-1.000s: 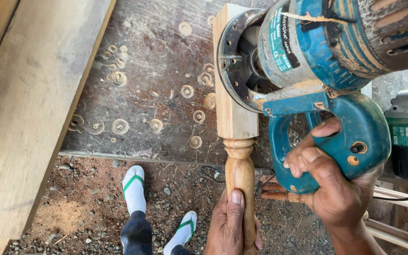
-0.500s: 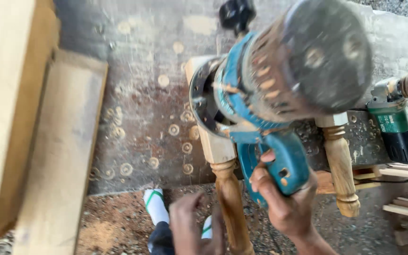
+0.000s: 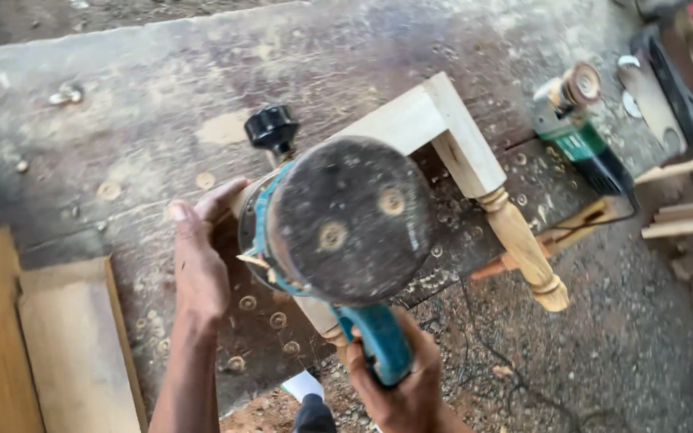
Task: Use a plunge router to shape the edges of wooden furniture components on a workbench.
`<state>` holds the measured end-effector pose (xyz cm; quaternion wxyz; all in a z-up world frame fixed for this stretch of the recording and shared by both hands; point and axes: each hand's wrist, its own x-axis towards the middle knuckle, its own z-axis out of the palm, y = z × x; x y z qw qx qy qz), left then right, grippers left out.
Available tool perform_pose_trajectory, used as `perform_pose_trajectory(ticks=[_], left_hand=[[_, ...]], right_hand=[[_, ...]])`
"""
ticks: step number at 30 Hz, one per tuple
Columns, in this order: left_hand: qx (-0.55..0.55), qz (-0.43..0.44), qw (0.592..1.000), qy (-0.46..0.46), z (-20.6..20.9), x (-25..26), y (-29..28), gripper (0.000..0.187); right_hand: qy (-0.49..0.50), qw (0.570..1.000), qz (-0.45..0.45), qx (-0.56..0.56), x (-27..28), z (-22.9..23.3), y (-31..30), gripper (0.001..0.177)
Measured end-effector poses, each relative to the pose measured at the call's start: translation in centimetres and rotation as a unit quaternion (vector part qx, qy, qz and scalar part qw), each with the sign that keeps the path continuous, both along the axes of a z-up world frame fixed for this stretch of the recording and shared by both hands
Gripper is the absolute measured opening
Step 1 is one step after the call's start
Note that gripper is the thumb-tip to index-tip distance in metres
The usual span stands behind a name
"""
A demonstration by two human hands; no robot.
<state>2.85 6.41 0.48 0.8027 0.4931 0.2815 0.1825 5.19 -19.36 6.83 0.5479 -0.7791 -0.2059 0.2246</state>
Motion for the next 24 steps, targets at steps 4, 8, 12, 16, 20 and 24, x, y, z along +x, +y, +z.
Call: perform_pose_trajectory(ticks=[4,8,12,16,20,24], left_hand=[[0.070,-0.010,0.997,0.044,0.4,0.2,0.7,0.097],[0.087,-0.007,0.996,0.035,-0.1,0.2,0.8,0.086],[0.150,0.009,0.985,0.089,0.1,0.3,0.5,0.067],[0.100,0.005,0.976,0.192,0.8,0.6,0.3,0.049],[0.135,0.004,0.973,0.186,1.4,0.9,0.6,0.031],[0.173,-0.007,0.975,0.141,0.9,0.7,1.0,0.028]], right_hand=[[-0.002,0.998,-0.057,-0.016,-1.4,0.6,2.3,0.017],[-0.037,0.992,-0.103,-0.061,-2.4,1.0,3.7,0.022],[-0.058,0.986,-0.133,-0.078,-2.5,1.1,4.2,0.022],[-0.078,0.983,-0.145,-0.081,-2.8,0.9,4.4,0.021],[-0.111,0.979,-0.149,-0.084,-3.3,0.7,4.7,0.021],[-0.146,0.975,-0.146,-0.083,-3.1,1.0,5.4,0.021]])
